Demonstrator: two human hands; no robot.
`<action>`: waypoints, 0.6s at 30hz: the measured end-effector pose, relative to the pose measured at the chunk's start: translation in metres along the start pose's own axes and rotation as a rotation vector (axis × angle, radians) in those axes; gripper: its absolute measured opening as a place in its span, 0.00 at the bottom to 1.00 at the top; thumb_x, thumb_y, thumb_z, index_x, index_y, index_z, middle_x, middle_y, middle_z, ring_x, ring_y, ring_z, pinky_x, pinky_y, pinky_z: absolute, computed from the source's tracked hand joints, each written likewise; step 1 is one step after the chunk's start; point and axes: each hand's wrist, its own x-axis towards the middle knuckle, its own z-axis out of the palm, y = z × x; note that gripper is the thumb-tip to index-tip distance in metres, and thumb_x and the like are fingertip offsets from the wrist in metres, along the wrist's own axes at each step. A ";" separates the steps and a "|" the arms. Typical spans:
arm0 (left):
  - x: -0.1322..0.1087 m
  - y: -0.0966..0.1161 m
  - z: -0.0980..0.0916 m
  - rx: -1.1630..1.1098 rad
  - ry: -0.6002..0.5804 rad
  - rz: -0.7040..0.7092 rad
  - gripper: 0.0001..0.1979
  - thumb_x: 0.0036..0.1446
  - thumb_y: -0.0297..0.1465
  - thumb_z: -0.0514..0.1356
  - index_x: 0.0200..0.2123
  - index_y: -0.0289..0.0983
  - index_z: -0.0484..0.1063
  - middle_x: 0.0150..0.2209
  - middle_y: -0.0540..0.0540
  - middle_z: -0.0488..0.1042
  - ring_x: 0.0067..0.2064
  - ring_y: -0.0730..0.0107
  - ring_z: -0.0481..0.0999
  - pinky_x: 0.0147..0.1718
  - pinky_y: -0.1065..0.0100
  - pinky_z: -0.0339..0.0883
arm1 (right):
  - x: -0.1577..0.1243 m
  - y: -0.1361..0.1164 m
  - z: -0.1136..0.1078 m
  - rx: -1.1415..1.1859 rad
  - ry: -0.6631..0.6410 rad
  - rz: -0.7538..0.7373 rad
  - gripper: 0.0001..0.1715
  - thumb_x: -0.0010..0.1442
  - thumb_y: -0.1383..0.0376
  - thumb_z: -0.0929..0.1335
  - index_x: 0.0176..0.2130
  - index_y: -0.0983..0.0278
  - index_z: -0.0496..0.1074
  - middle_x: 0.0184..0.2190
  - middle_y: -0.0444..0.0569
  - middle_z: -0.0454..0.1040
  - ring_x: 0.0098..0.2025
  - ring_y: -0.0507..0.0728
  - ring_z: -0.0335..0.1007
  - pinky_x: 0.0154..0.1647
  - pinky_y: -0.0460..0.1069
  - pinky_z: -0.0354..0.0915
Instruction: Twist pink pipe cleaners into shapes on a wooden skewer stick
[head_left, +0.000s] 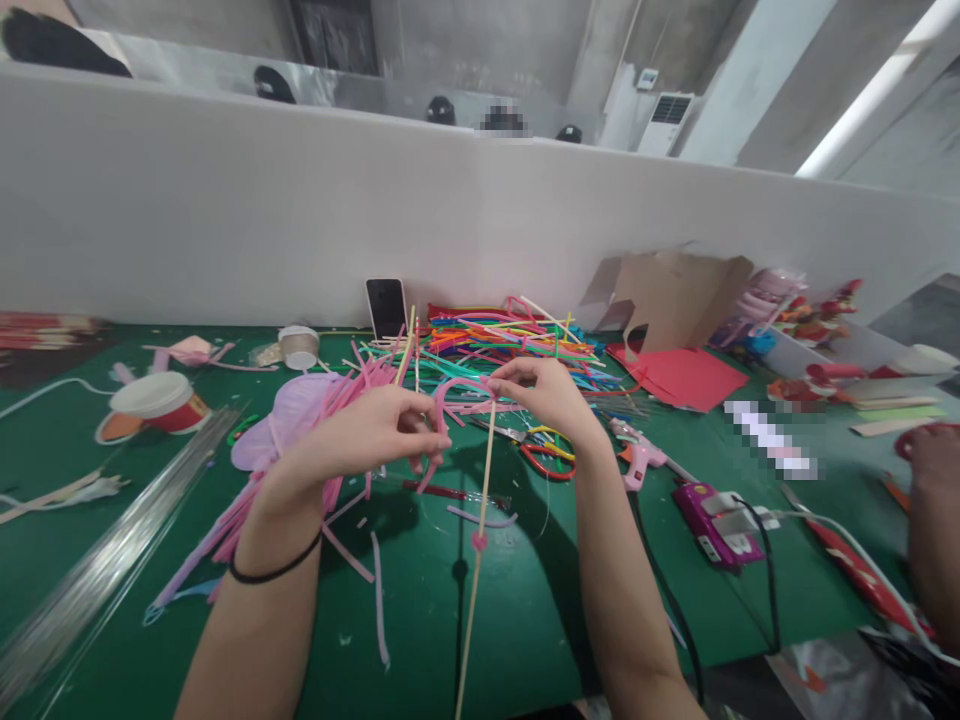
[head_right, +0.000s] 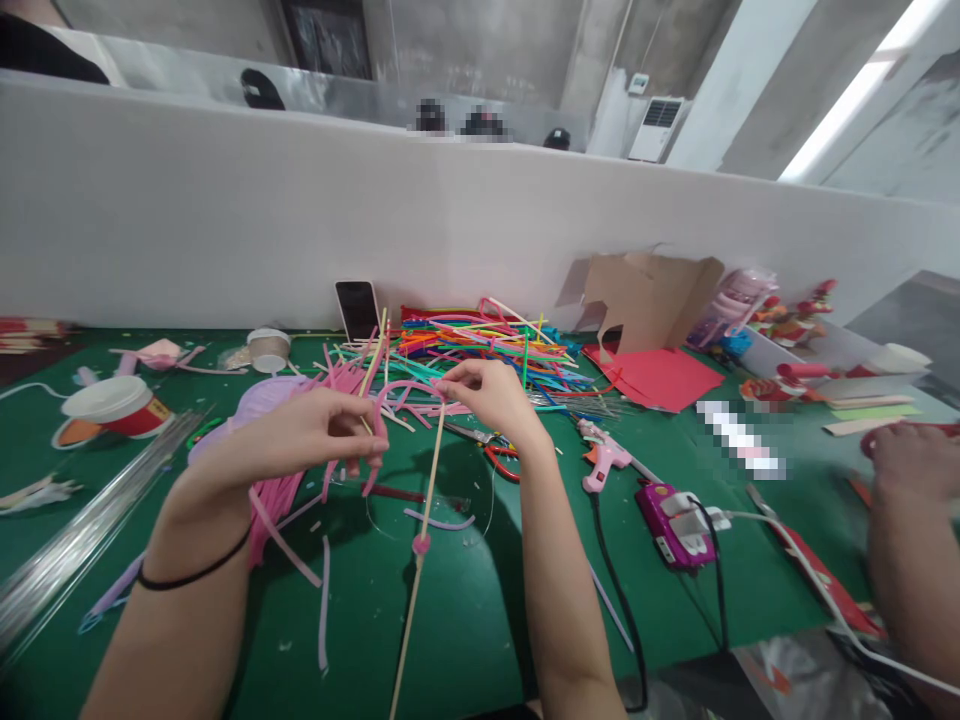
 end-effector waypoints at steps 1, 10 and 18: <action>0.002 0.001 0.002 -0.007 0.036 0.000 0.12 0.54 0.40 0.58 0.29 0.38 0.72 0.27 0.48 0.78 0.27 0.69 0.77 0.26 0.71 0.64 | 0.000 0.000 0.001 0.016 -0.005 0.001 0.13 0.56 0.55 0.70 0.33 0.63 0.77 0.28 0.47 0.79 0.30 0.54 0.73 0.32 0.48 0.65; 0.005 0.003 0.008 -0.077 0.037 0.001 0.11 0.57 0.40 0.55 0.33 0.37 0.69 0.30 0.47 0.80 0.29 0.69 0.78 0.22 0.72 0.63 | 0.002 0.005 -0.001 0.017 0.001 -0.012 0.15 0.57 0.55 0.70 0.34 0.64 0.77 0.27 0.47 0.78 0.28 0.53 0.71 0.29 0.47 0.63; 0.006 0.009 0.009 -0.118 0.023 0.038 0.14 0.58 0.43 0.55 0.34 0.38 0.70 0.31 0.46 0.79 0.32 0.68 0.78 0.24 0.72 0.65 | 0.003 0.008 -0.001 0.047 -0.016 0.003 0.13 0.57 0.56 0.70 0.34 0.64 0.77 0.29 0.48 0.79 0.30 0.54 0.73 0.31 0.47 0.64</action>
